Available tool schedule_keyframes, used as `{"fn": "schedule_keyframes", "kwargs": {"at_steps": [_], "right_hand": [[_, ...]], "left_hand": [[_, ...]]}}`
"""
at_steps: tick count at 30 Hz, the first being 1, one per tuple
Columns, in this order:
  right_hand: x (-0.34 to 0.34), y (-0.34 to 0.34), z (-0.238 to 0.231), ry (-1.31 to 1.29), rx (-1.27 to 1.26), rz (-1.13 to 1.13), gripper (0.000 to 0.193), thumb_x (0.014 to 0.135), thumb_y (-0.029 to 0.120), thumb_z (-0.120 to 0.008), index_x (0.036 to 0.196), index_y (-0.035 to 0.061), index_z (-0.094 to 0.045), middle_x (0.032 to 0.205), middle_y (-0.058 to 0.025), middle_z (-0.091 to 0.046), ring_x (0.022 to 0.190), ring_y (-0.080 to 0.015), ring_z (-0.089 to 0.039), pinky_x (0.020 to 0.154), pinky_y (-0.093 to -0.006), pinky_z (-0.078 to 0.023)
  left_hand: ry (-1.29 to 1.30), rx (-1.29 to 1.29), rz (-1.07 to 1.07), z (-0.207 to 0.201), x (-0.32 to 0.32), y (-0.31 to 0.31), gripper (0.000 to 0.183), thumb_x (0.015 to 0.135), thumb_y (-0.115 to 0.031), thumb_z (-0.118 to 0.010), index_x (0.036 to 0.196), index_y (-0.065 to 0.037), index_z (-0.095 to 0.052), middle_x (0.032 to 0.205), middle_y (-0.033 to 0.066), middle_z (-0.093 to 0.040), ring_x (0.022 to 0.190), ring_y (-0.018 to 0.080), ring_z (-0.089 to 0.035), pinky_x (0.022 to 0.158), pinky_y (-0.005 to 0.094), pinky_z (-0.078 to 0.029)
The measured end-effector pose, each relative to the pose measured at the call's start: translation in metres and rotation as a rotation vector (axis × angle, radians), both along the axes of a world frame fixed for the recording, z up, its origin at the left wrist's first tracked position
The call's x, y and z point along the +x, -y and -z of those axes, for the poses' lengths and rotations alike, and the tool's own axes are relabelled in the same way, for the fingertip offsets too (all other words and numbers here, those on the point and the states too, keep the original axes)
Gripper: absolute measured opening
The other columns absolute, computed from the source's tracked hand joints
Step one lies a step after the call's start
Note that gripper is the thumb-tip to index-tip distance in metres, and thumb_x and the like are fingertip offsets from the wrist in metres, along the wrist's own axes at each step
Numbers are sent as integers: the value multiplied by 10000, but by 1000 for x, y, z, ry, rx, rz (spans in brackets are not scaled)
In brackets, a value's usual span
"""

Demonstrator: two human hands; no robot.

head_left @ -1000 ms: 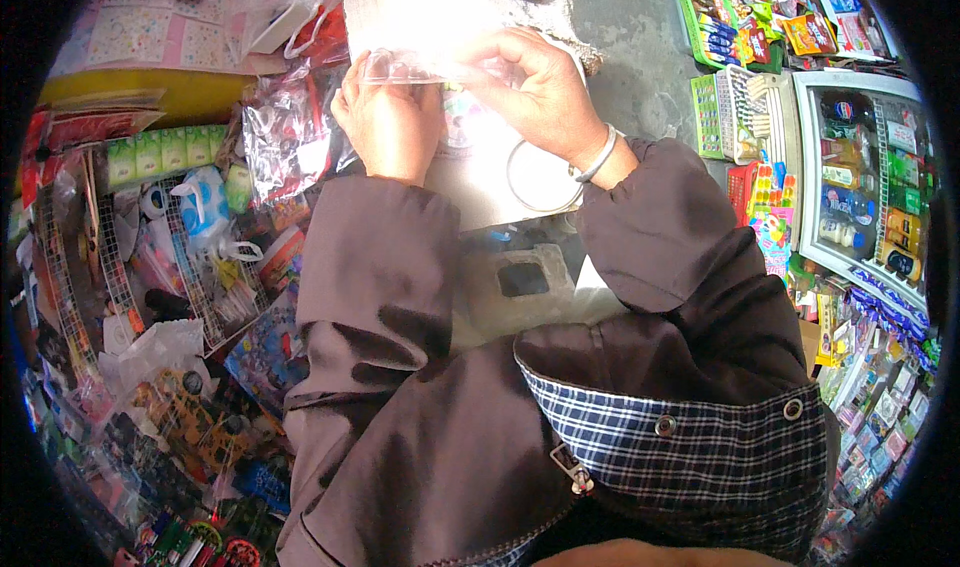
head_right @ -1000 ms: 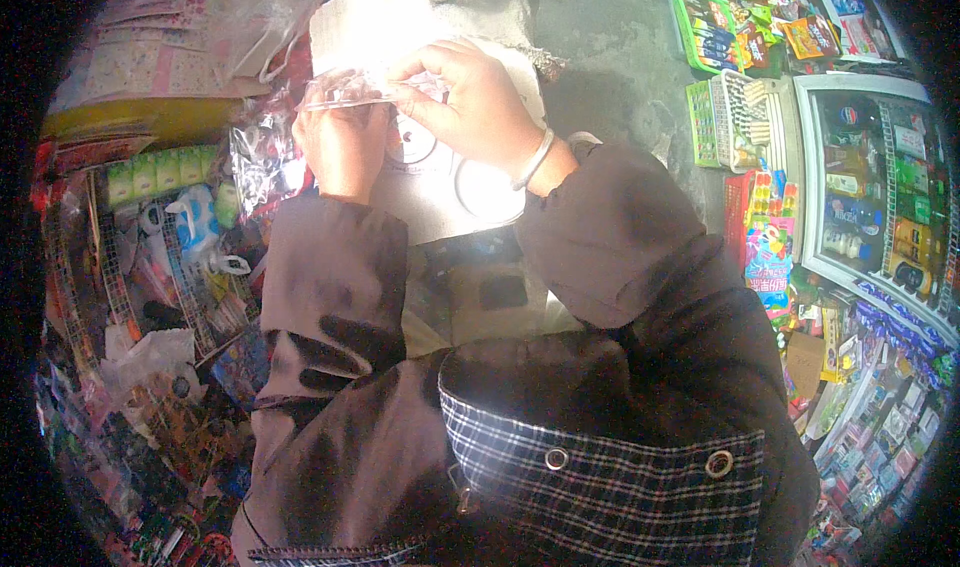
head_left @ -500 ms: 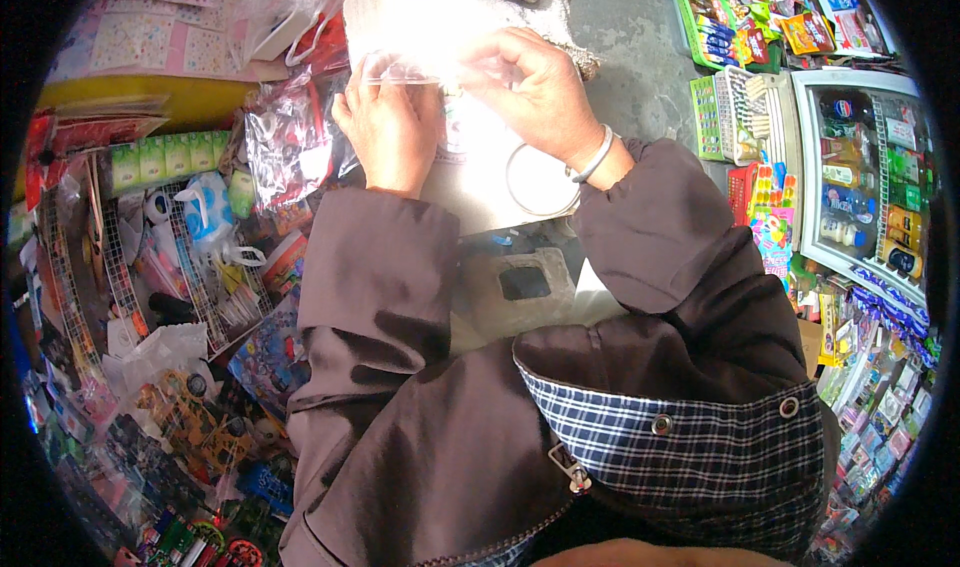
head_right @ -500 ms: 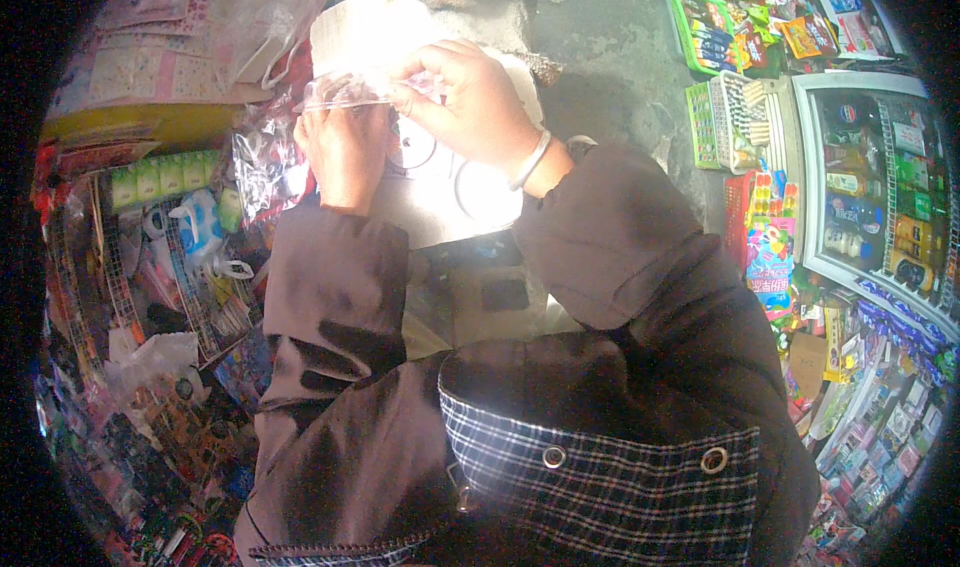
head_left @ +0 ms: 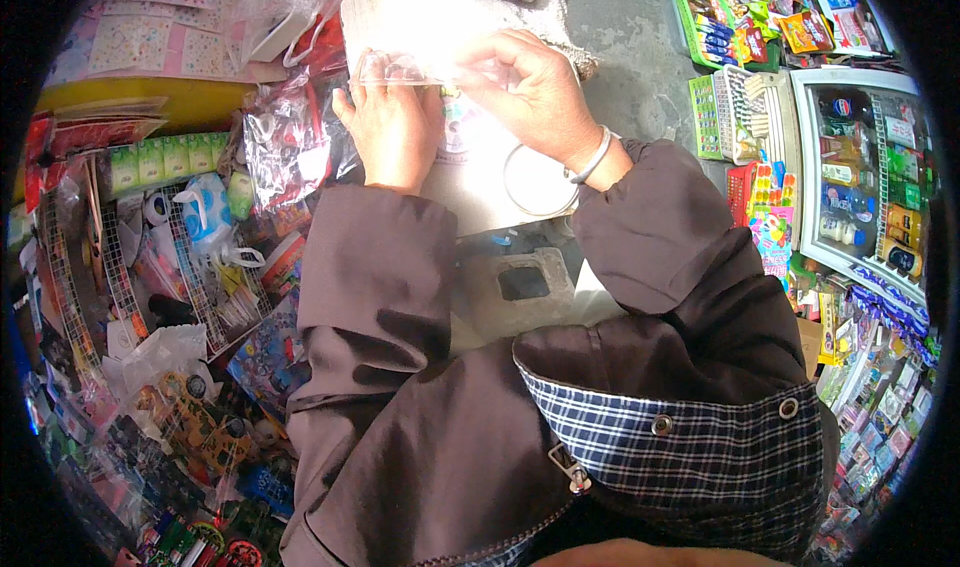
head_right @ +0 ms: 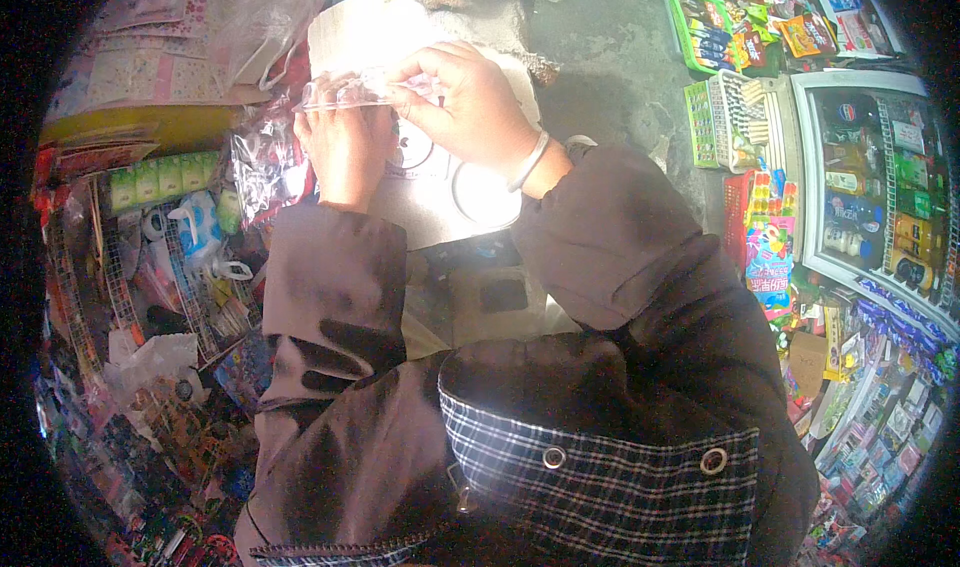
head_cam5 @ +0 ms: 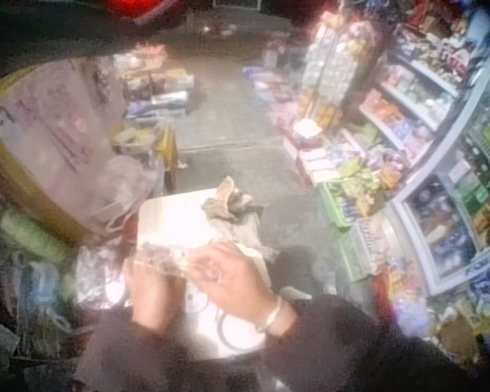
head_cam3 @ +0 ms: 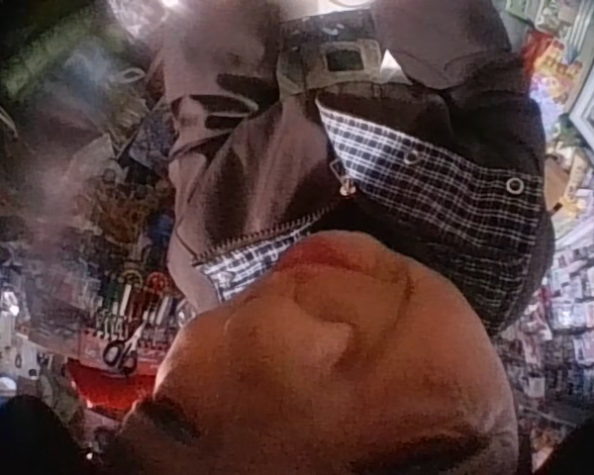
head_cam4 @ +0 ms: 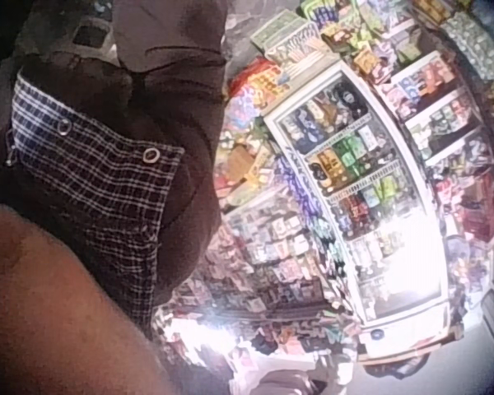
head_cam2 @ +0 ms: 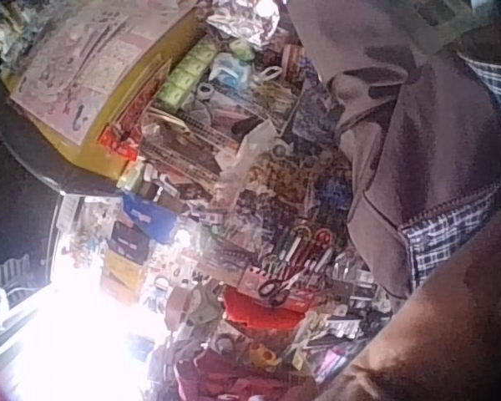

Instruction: The person assembles small keychains by inserting tiny components into plastic holders, then places them into clear plastic bags. They seal the bags and arrange them on a white surface.

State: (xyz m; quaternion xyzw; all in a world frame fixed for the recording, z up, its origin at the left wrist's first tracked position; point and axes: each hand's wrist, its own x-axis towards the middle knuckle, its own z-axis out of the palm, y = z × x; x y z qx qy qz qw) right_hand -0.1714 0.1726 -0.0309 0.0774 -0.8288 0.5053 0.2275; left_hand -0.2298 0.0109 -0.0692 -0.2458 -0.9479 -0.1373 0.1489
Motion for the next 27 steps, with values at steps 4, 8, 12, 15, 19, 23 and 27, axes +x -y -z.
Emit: {"fn": "schedule_keyframes", "kwargs": {"at_steps": [4,8,12,15,19,23,27], "right_hand": [[-1,0,0,5,-3,1,158,825,121,-722,956,46,-673,902,-26,-652,840,-103,-595,741,-246,-469],[-1,0,0,1,-1,1,156,824,117,-723,954,47,-673,898,-24,-650,834,-101,-592,733,-244,-467],[-1,1,-1,4,-15,3,151,821,109,-721,951,50,-671,901,-21,-649,823,-100,-587,727,-240,-461],[-1,1,-2,-17,-3,1,147,822,105,-718,950,52,-670,908,-20,-648,815,-100,-585,719,-239,-461],[-1,0,-3,-1,28,6,139,825,100,-713,948,52,-670,906,-22,-647,818,-103,-589,721,-242,-465],[-1,2,-3,8,0,12,137,825,99,-711,947,53,-670,897,-26,-647,823,-106,-591,726,-246,-467],[-2,2,-2,-17,3,4,135,827,99,-710,947,54,-670,895,-26,-646,823,-107,-593,727,-248,-467]], "left_hand": [[-44,56,32,4,0,1,458,807,-275,-650,1188,-44,-545,1284,158,-520,1278,342,-422,1027,628,-251],[-86,94,64,6,1,3,375,845,-252,-616,1078,40,-590,1258,216,-539,1285,368,-415,1008,665,-243],[-121,142,86,7,1,5,324,849,-211,-600,1043,48,-585,1237,216,-548,1283,367,-416,999,661,-250],[-138,129,87,9,0,5,302,846,-183,-585,1046,43,-585,1233,215,-549,1277,366,-420,994,653,-258],[-101,136,47,7,1,4,305,842,-160,-569,1079,33,-586,1242,200,-547,1267,368,-426,999,639,-262],[-6,191,30,0,1,5,322,850,-169,-568,1117,9,-592,1257,175,-542,1262,371,-427,1008,632,-258],[182,222,26,-9,1,8,327,855,-214,-601,1126,-31,-610,1300,168,-508,1293,370,-387,1016,646,-242]]}}
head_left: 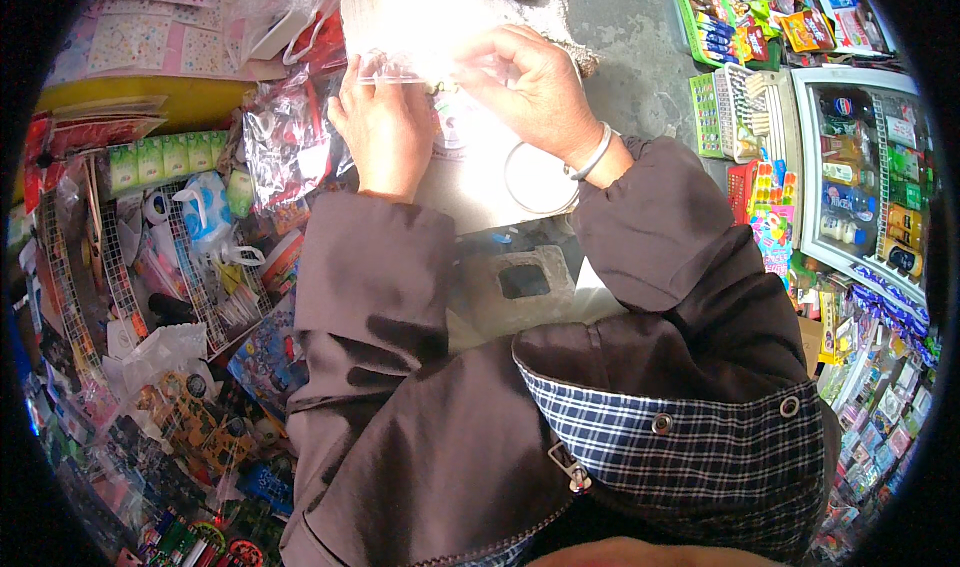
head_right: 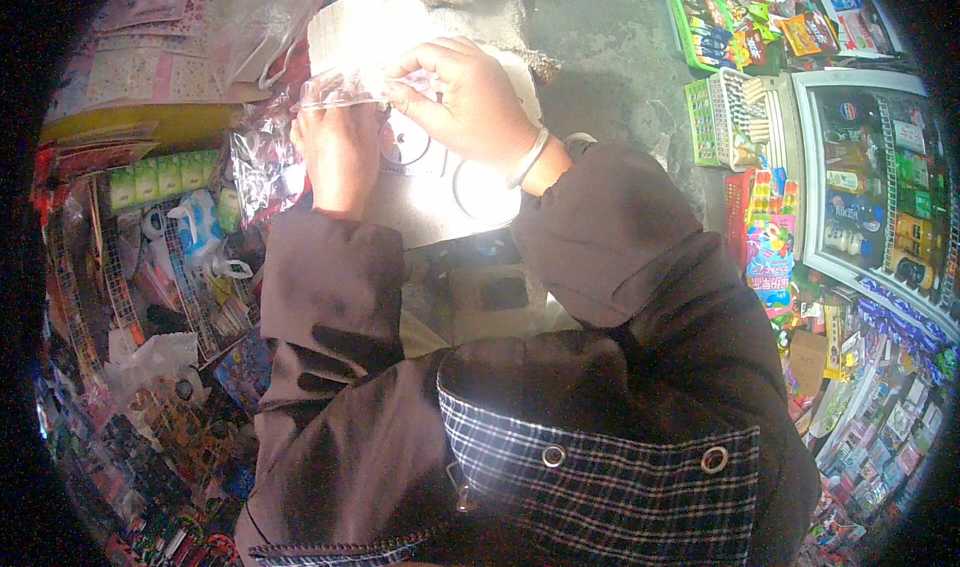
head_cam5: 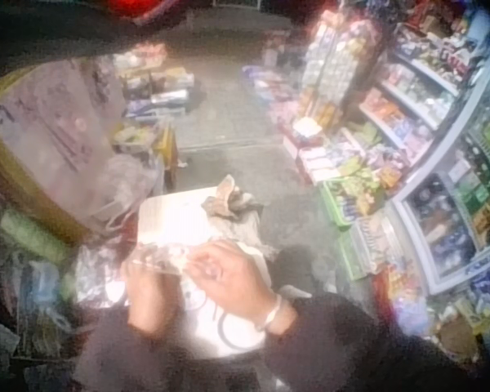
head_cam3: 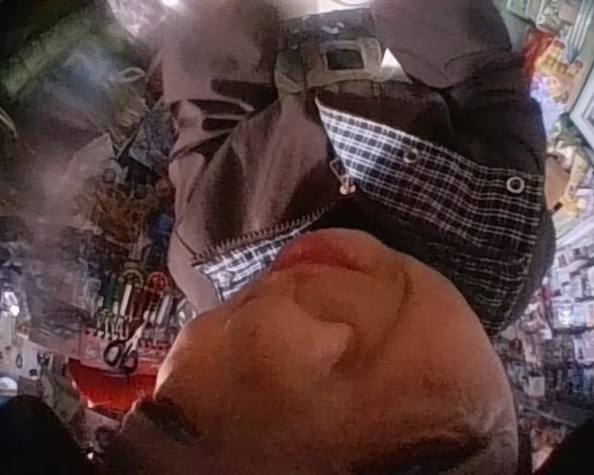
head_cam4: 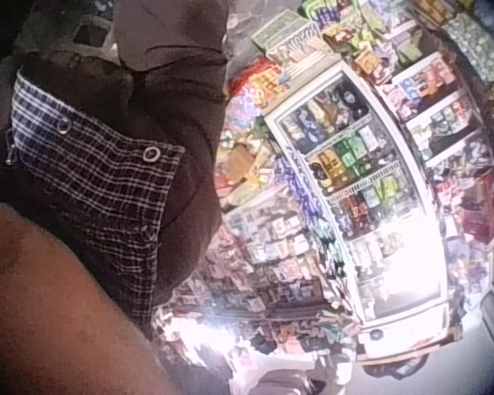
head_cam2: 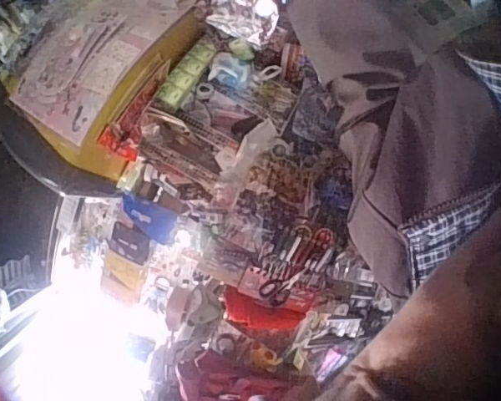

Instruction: The person assembles small keychains by inserting tiny components into plastic holders, then places them into clear plastic bags. They seal the bags and arrange them on a white surface.

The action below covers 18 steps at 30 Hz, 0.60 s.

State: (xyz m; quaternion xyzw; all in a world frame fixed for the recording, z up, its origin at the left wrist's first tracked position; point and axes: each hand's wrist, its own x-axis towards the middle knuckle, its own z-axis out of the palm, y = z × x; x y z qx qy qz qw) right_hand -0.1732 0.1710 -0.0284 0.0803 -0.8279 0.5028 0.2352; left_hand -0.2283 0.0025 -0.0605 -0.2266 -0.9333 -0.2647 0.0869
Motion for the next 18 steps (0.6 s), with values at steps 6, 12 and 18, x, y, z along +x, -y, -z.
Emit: {"fn": "schedule_keyframes", "kwargs": {"at_steps": [6,12,18], "right_hand": [[0,0,-1,2,18,-3,133,829,100,-710,949,54,-671,892,-25,-647,821,-113,-593,726,-250,-468],[0,0,-2,2,22,10,142,823,101,-716,950,56,-672,901,-31,-652,816,-121,-596,723,-252,-469],[1,-1,-1,-30,81,4,165,809,119,-731,949,56,-673,910,-37,-661,855,-152,-609,760,-276,-473]], "left_hand": [[104,3,50,-5,3,2,385,824,-265,-668,1153,-72,-617,1380,174,-429,1360,363,-290,1024,677,-205],[217,103,33,-1,-2,2,390,822,-254,-676,1126,-19,-609,1342,185,-468,1328,383,-334,1047,611,-240],[270,420,-62,-20,8,47,270,880,-167,-659,1032,29,-551,985,118,-606,930,242,-564,872,354,-436]]}}
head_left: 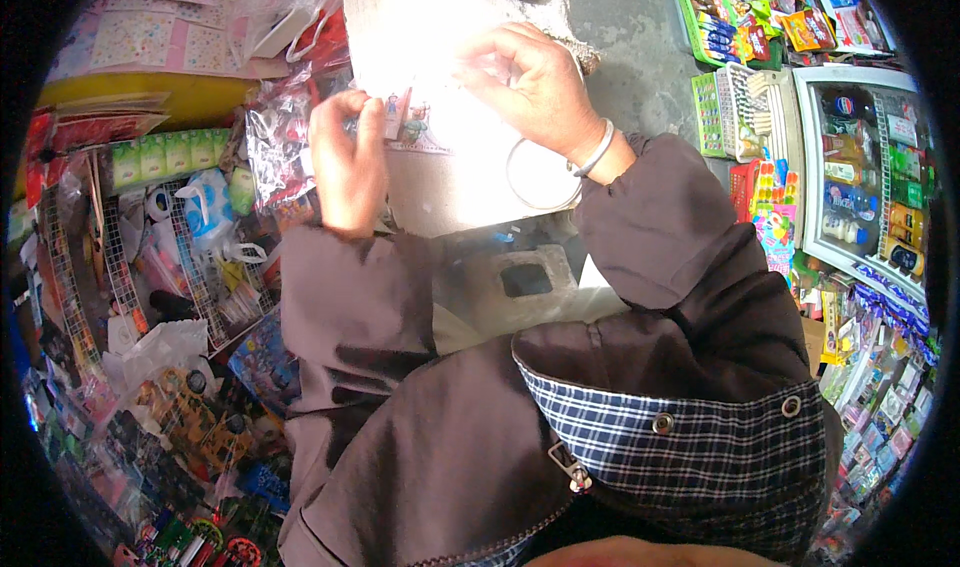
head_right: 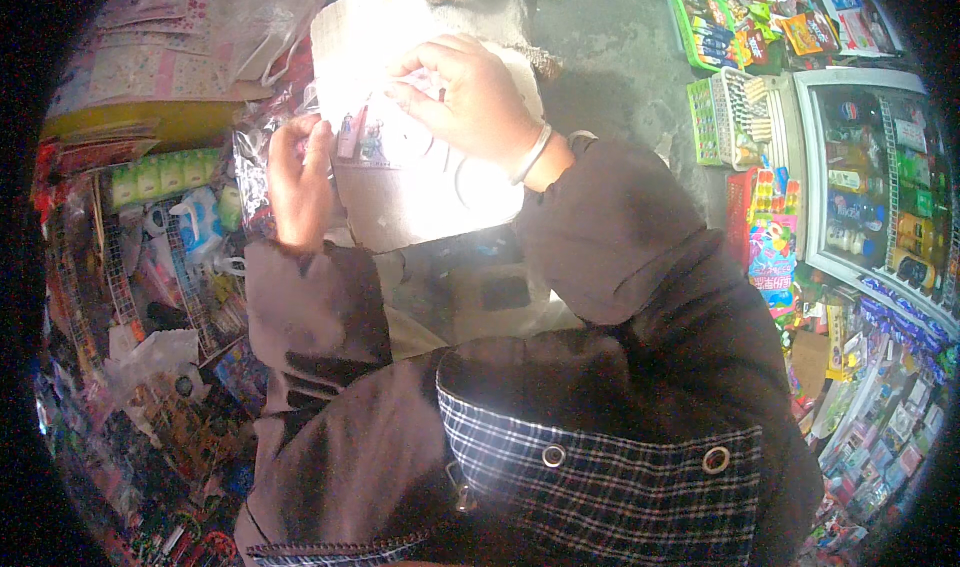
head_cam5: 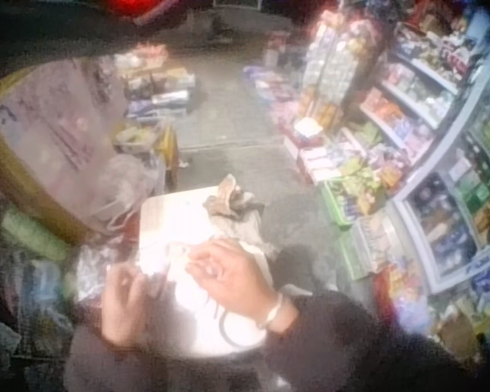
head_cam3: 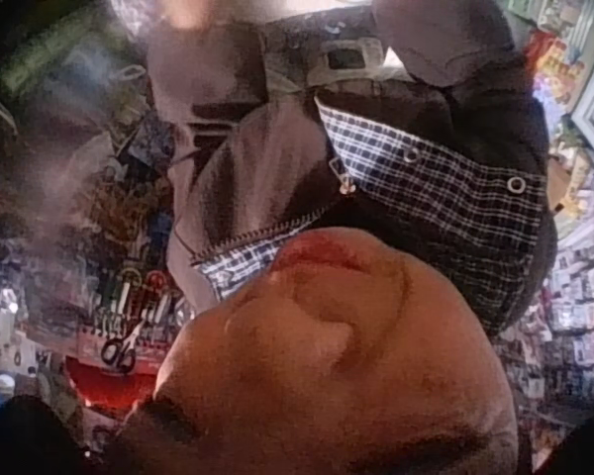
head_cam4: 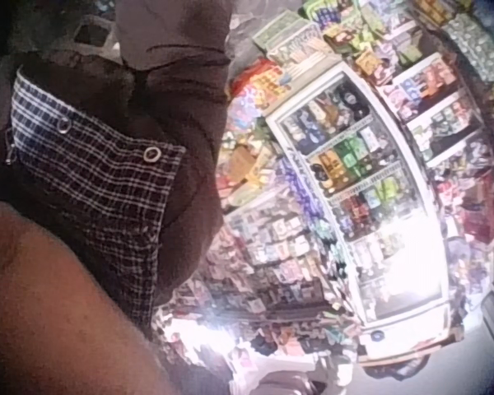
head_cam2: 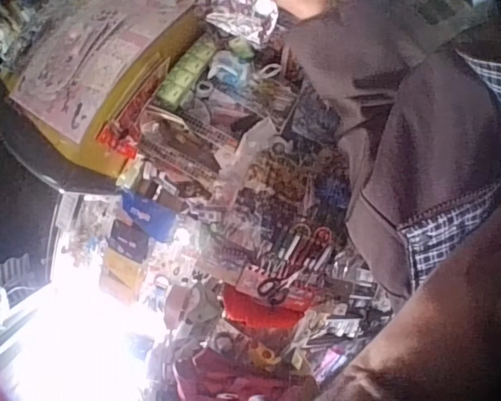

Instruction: The person assembles small keychains by inserting tiny components into plastic holders, then places them into clear plastic bags. They seal the bags and arrange them on a white surface.

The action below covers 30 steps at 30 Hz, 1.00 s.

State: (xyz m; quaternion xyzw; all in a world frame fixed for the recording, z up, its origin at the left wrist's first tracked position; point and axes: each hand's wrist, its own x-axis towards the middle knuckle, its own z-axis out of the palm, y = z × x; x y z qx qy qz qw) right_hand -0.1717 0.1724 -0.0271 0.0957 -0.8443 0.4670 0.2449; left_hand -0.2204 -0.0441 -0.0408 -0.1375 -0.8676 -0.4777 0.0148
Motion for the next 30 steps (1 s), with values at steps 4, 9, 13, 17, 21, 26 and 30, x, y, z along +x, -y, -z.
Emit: {"fn": "schedule_keyframes", "kwargs": {"at_steps": [4,9,13,17,21,26,30], "right_hand": [[5,0,2,17,57,16,181,791,121,-741,949,64,-674,940,-45,-663,893,-169,-608,800,-290,-472],[9,1,4,-2,150,37,205,769,110,-741,962,85,-678,1027,-55,-663,972,-209,-605,874,-320,-461],[16,1,7,17,192,16,250,744,107,-736,985,96,-676,1077,-60,-656,1036,-241,-591,931,-351,-436],[19,1,10,-24,241,26,247,724,136,-711,965,105,-669,1071,-75,-643,1035,-268,-576,927,-370,-429],[21,2,12,-58,255,36,249,712,146,-699,955,105,-668,1058,-84,-641,1049,-285,-568,940,-388,-420],[28,1,8,-35,299,67,259,719,164,-697,968,102,-667,1098,-93,-632,1082,-287,-554,963,-390,-410],[29,2,6,-17,283,59,243,754,185,-683,980,98,-663,1126,-92,-624,1088,-286,-552,966,-391,-412]], "left_hand": [[422,421,89,-15,24,20,113,944,-112,-582,974,-15,-533,903,27,-593,777,83,-520,728,220,-431],[582,377,173,-24,42,21,134,933,-125,-600,1000,-14,-565,876,18,-605,756,85,-529,700,220,-434],[599,276,274,-23,47,23,226,929,-147,-607,1095,5,-591,837,5,-603,729,72,-540,647,221,-436],[570,117,360,-15,52,24,302,935,-144,-587,1176,37,-569,851,40,-632,754,94,-571,683,242,-463],[353,-49,392,-9,53,18,363,910,-165,-593,1235,-8,-555,866,120,-664,772,181,-625,729,300,-489],[205,-347,293,-16,56,2,484,866,-206,-552,1337,-116,-489,855,189,-666,781,314,-661,730,396,-507],[60,-729,249,-20,48,-17,584,824,-215,-508,1400,-176,-423,880,214,-670,782,359,-668,706,469,-509]]}}
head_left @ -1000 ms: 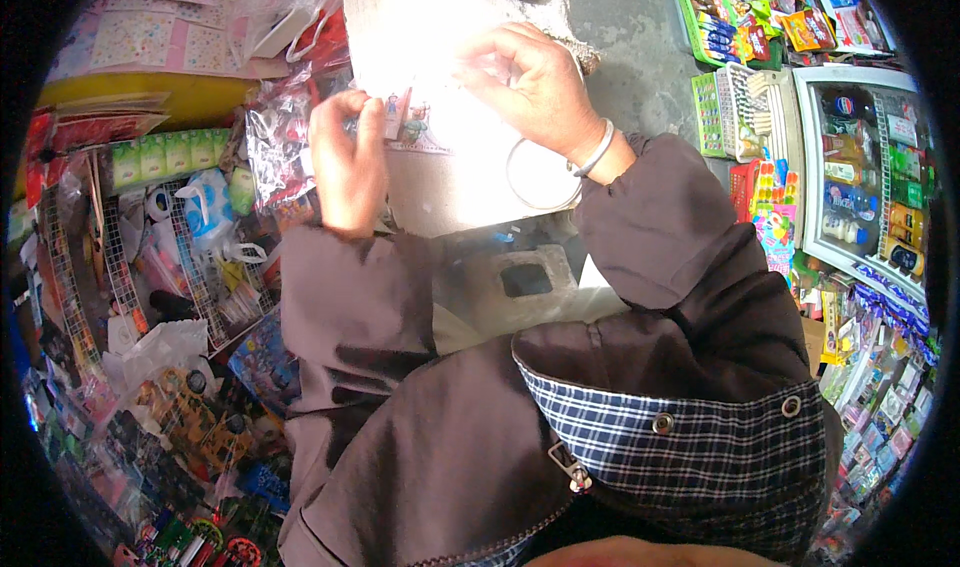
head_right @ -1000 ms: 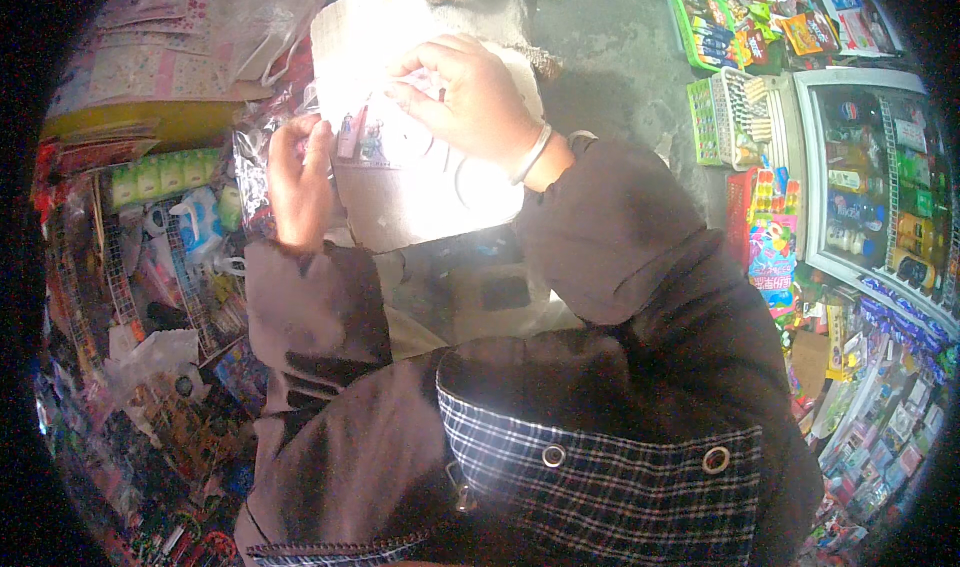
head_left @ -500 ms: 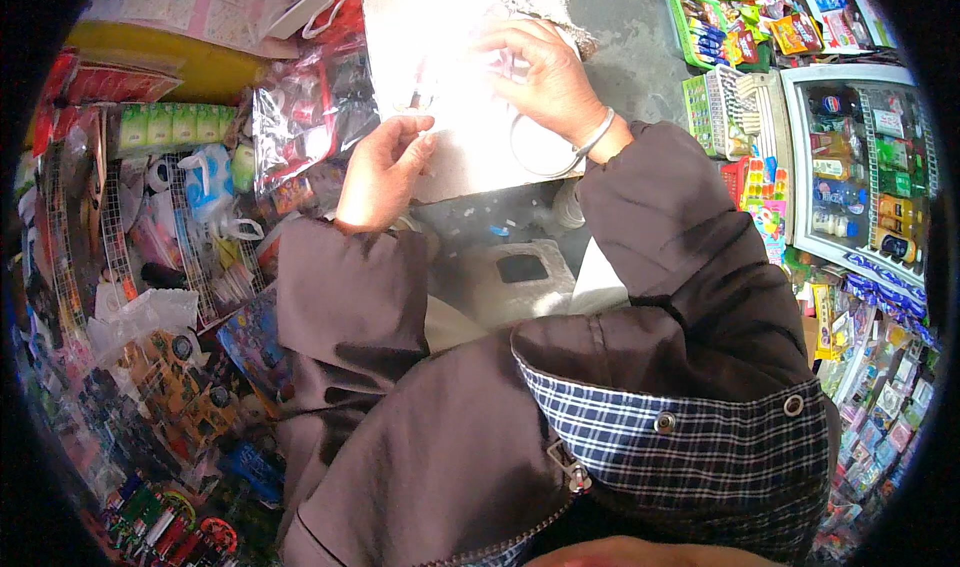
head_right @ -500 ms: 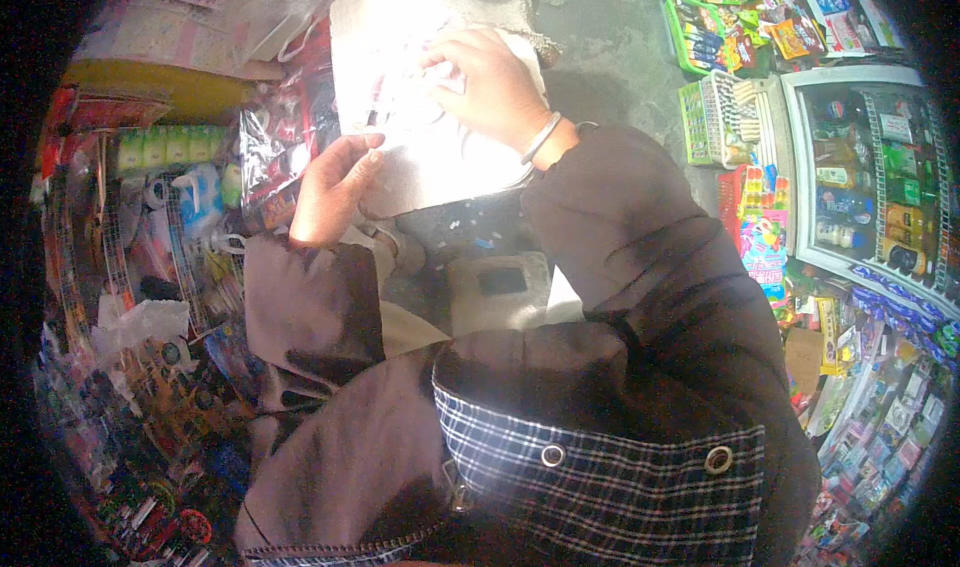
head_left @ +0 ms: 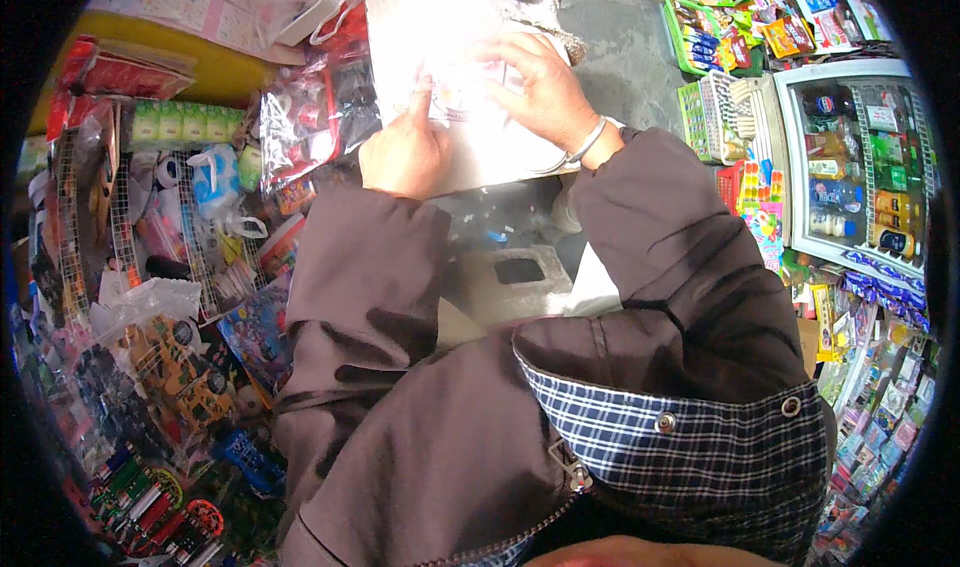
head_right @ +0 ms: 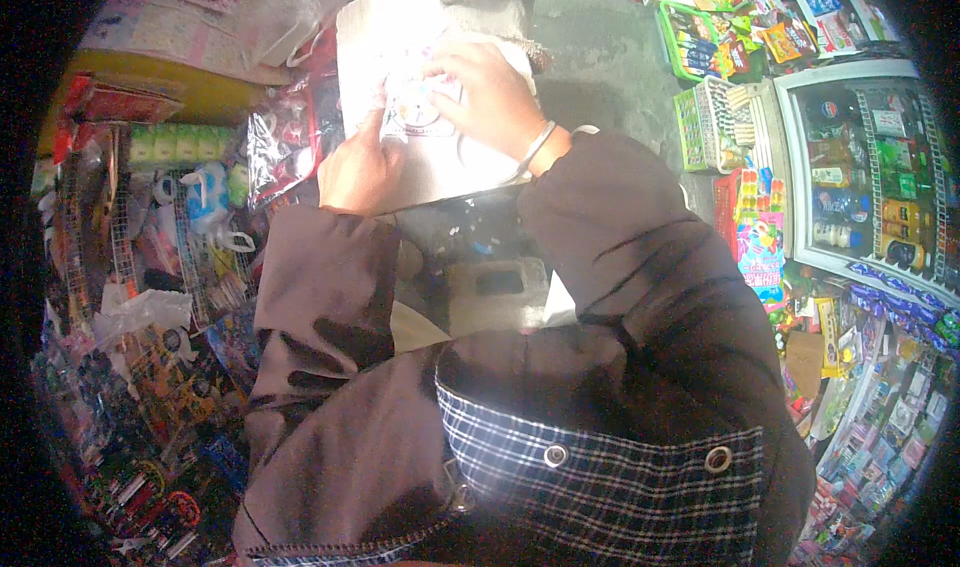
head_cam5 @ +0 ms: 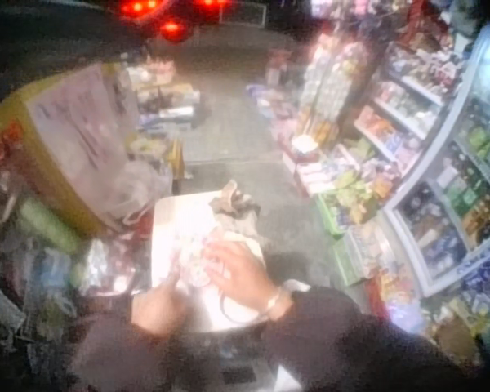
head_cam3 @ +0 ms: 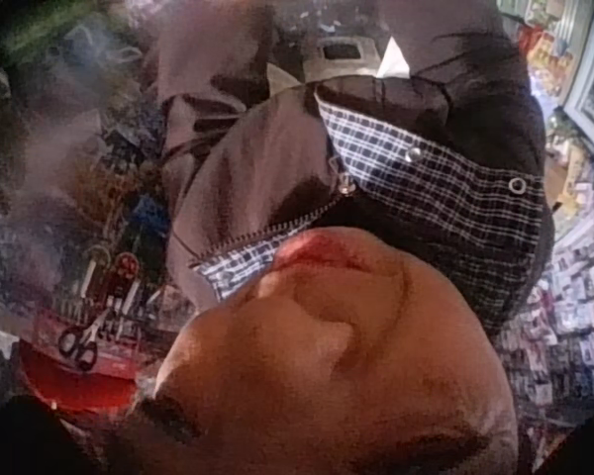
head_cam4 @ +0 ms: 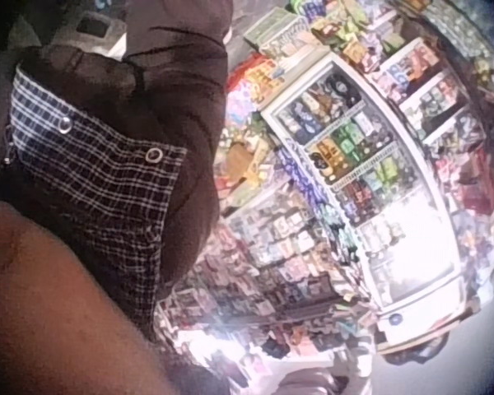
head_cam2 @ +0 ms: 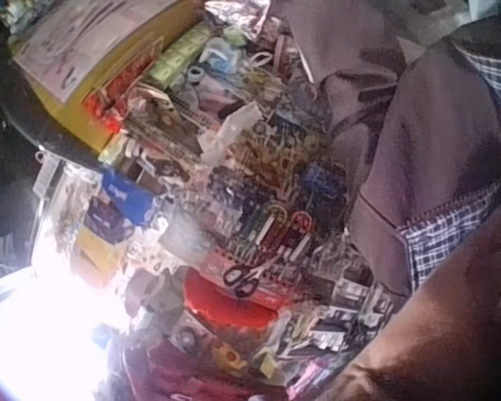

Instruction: The person assembles small keychains by inserting tiny components into plastic holders, then places them into clear plastic bags. They seal the bags and arrange them on a white surface.

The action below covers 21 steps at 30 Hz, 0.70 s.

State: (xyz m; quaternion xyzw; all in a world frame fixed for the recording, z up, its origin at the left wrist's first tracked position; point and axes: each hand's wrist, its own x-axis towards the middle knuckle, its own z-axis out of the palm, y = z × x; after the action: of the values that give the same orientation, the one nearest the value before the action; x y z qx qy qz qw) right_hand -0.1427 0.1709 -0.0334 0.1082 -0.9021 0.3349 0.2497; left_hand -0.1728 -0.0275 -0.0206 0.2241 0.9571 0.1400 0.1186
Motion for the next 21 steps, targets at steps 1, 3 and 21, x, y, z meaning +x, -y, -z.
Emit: {"fn": "schedule_keyframes", "kwargs": {"at_steps": [1,3,21], "right_hand": [[0,0,0,16,-17,-4,239,761,187,-680,982,98,-663,1127,-90,-624,1089,-285,-550,962,-390,-415],[0,0,1,50,-49,-19,232,775,189,-673,987,98,-661,1128,-86,-623,1093,-284,-547,955,-387,-421],[2,-4,2,2,-55,-4,227,770,196,-683,969,88,-657,1065,-93,-627,1028,-296,-571,901,-385,-449]], "left_hand": [[-45,-32,22,0,-3,-3,607,811,-213,-502,1411,-186,-409,885,217,-671,779,363,-670,699,483,-508],[-41,-100,52,2,-9,-4,642,801,-214,-506,1428,-196,-368,842,221,-670,752,391,-659,694,499,-502],[-155,-204,192,13,-23,-11,567,824,-190,-492,1379,-95,-436,767,166,-682,689,326,-678,627,455,-518]]}}
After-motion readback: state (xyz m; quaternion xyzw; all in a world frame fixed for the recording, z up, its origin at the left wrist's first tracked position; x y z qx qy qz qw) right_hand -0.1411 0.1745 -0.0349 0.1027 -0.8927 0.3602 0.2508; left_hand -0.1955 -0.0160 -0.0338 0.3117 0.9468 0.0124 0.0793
